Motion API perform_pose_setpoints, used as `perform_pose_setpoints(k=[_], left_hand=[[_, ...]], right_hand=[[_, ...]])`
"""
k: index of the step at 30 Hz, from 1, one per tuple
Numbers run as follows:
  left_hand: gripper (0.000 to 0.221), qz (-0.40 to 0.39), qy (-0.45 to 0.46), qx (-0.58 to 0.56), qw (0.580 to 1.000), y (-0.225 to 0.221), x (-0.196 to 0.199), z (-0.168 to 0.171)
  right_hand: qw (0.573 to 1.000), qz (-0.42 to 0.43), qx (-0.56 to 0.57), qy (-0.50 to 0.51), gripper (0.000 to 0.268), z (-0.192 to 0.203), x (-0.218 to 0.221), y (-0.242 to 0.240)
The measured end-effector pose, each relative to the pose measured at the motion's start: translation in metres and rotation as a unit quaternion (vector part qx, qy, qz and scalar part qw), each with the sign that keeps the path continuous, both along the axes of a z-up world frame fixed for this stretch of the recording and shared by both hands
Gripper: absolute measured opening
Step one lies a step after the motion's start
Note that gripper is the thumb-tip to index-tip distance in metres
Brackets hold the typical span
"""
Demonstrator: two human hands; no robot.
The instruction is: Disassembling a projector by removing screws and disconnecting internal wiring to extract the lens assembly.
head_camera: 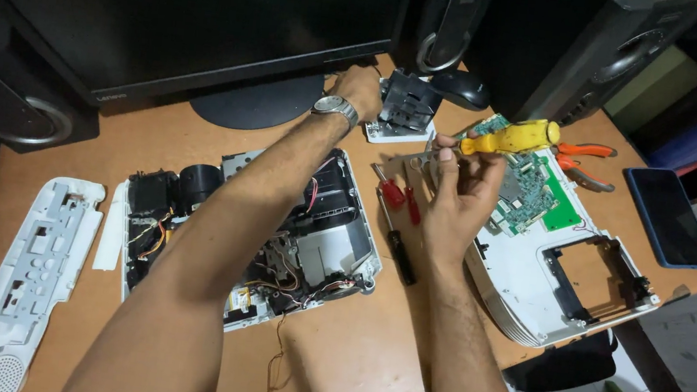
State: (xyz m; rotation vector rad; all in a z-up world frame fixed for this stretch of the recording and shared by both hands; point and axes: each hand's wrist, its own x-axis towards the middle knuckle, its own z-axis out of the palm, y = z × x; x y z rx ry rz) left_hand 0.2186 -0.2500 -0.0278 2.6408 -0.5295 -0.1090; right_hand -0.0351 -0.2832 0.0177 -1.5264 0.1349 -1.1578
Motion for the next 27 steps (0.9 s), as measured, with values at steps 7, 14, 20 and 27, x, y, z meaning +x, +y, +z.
perform_pose_setpoints(k=[7,14,20,27], left_hand=[[0.017,-0.019,-0.023,0.018,0.999,0.013,0.031,-0.005],[0.011,-0.087,-0.097,-0.066,0.989,0.109,-0.051,0.077],[0.008,-0.090,-0.150,-0.172,0.969,0.241,-0.158,0.127],[0.019,0.036,-0.130,-0.265,0.955,0.337,-0.223,0.098]], right_hand=[[1.000,-0.012,0.005,0.003,0.027,0.000,0.002,0.001],[0.997,0.027,0.020,-0.064,0.029,-0.012,0.009,0.002],[0.992,0.095,0.007,-0.085,0.032,-0.025,0.009,-0.002],[0.971,0.195,0.133,-0.032,0.039,0.007,-0.002,0.031]])
